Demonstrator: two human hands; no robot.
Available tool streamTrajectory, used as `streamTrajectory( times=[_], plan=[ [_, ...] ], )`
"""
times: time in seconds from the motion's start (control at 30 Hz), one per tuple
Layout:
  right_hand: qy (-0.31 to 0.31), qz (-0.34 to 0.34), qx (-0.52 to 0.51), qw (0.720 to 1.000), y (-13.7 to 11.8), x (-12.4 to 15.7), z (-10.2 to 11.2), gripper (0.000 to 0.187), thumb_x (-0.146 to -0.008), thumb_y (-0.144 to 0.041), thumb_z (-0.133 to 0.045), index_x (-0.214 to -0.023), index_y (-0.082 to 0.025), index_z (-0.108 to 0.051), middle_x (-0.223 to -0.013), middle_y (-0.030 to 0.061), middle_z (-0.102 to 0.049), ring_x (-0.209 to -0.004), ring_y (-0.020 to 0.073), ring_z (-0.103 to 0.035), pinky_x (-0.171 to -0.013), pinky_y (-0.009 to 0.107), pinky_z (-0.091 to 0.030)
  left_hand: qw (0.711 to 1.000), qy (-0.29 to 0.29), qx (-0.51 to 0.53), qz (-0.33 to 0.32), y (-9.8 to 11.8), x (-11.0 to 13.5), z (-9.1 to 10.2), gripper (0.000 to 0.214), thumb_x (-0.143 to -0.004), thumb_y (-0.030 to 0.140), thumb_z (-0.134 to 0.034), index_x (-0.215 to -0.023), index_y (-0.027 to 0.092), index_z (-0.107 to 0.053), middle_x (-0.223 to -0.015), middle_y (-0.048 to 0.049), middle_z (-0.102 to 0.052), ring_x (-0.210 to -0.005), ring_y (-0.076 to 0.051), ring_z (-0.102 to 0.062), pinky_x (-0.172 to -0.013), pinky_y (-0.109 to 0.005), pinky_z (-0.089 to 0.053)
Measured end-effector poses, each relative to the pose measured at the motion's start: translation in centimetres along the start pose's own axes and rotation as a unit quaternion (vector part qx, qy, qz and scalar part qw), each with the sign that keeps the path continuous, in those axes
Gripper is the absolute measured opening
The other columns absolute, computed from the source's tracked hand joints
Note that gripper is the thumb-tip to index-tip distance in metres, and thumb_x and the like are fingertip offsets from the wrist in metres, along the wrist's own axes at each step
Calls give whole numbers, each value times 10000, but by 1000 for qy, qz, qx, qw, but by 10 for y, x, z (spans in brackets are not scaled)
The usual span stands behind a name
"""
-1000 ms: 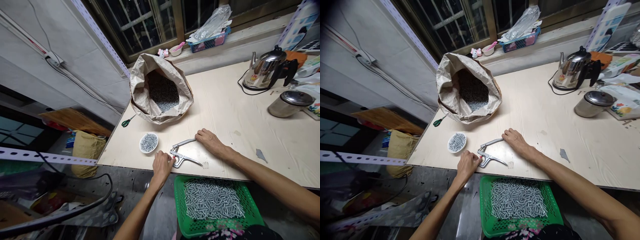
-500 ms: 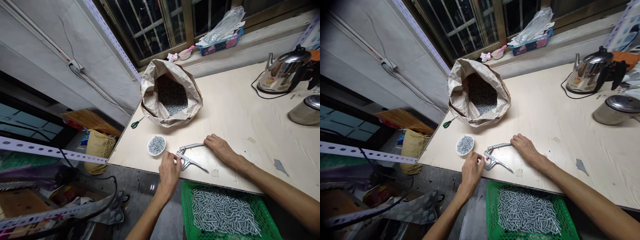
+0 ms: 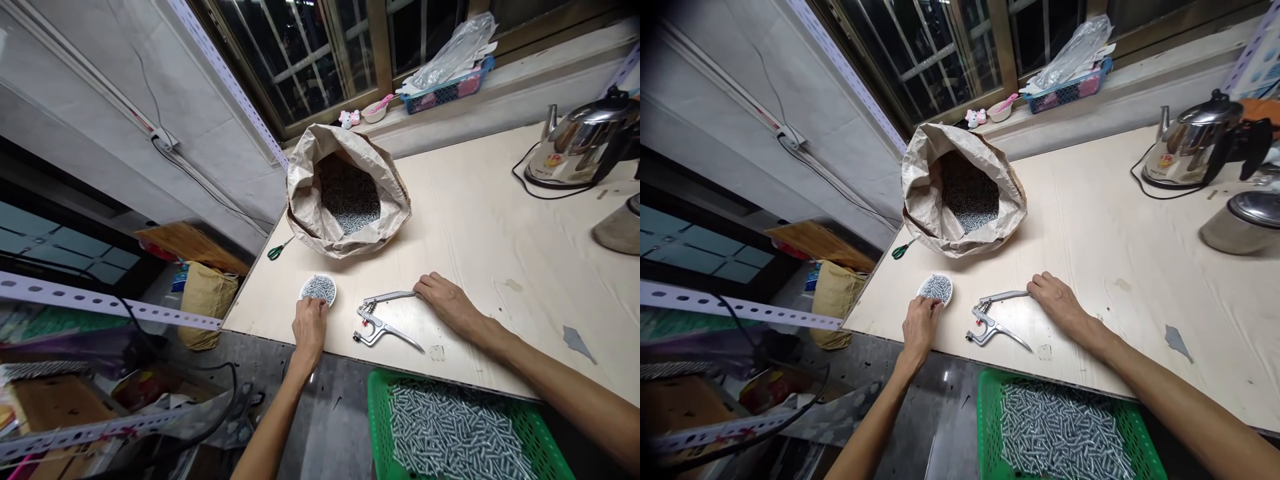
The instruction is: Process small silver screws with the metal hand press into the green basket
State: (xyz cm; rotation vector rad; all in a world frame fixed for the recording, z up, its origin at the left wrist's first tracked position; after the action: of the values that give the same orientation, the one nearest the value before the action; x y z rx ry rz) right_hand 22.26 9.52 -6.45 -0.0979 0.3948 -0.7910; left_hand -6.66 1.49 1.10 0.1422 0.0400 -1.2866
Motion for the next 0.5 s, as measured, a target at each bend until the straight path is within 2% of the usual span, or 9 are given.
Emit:
streamTrajectory(
  times=[0.17, 0.3, 0.4, 0.5],
  plan=[
    [-1, -3, -2, 1000, 1, 1, -2, 246, -917, -83, -350, -802, -184, -543, -801, 54, -546, -778, 192, -449, -688, 304, -368, 998, -3, -45, -49, -2, 3, -4, 197, -910, 209, -465, -977, 206, -651, -973, -77, -622, -973, -218, -540, -722, -292, -461],
    [7, -7, -9, 1000, 0, 1, -3, 253, -923, -100, -343, -801, -189, -546, -797, 54, -550, -777, 194, -450, -676, 305, -364, 995, 4, -57, -82, -7, -6, -9, 224, -912, 187, -430, -913, 199, -654, -925, -75, -628, -949, -210, -556, -755, -291, -461],
    [9, -9, -13, 1000, -2, 0, 0, 272, -928, -101, -328, -790, -192, -544, -790, 52, -550, -769, 189, -453, -672, 301, -363, 996, 19, -42, -74, -15, -15, -12, 248, -910, 168, -407, -887, 180, -654, -886, -83, -638, -910, -211, -576, -795, -310, -459],
    [6, -13, -12, 1000, -4, 0, 3, 277, -929, -98, -324, -784, -188, -541, -794, 56, -551, -772, 187, -458, -678, 299, -368, 998, 17, 14, -59, -23, -19, -13, 240, -917, 180, -409, -924, 169, -649, -900, -74, -650, -877, -192, -600, -811, -302, -458]
  ],
)
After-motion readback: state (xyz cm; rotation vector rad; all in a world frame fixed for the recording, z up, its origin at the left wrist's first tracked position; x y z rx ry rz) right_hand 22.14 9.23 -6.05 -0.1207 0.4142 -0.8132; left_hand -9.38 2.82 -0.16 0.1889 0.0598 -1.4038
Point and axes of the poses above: each hand's wrist, its own x-axis away from the middle knuckle, its own z-axis out of the back of the hand, y = z × x, the point moved 1 cm from there along -x, towards the middle knuckle
